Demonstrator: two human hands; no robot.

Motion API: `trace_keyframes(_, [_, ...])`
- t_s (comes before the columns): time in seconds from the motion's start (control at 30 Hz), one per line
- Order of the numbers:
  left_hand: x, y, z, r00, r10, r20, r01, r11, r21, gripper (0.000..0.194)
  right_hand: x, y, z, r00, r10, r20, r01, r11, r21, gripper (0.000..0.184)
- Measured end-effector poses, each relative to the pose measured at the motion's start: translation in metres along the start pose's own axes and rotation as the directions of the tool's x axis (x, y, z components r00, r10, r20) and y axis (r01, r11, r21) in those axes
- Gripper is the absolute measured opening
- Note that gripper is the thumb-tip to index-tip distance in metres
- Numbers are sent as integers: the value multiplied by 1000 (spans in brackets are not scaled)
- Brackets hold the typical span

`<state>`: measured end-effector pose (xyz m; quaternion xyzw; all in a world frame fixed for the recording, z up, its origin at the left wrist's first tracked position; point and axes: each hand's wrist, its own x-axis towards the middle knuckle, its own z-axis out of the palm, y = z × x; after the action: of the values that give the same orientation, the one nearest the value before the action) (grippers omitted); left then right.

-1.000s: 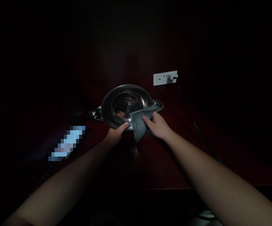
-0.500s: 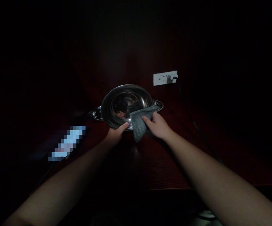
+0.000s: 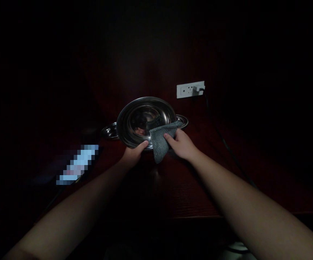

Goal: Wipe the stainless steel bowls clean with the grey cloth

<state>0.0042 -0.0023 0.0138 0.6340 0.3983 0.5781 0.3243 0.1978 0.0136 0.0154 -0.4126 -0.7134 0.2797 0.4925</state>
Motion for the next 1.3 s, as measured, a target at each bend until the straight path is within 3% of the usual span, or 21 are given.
trace_keyframes(1.3, [0,0,0,1000,17,25,-16,1000,-18,43,1,3,0,1000,-9,7,9,1000,-8,22])
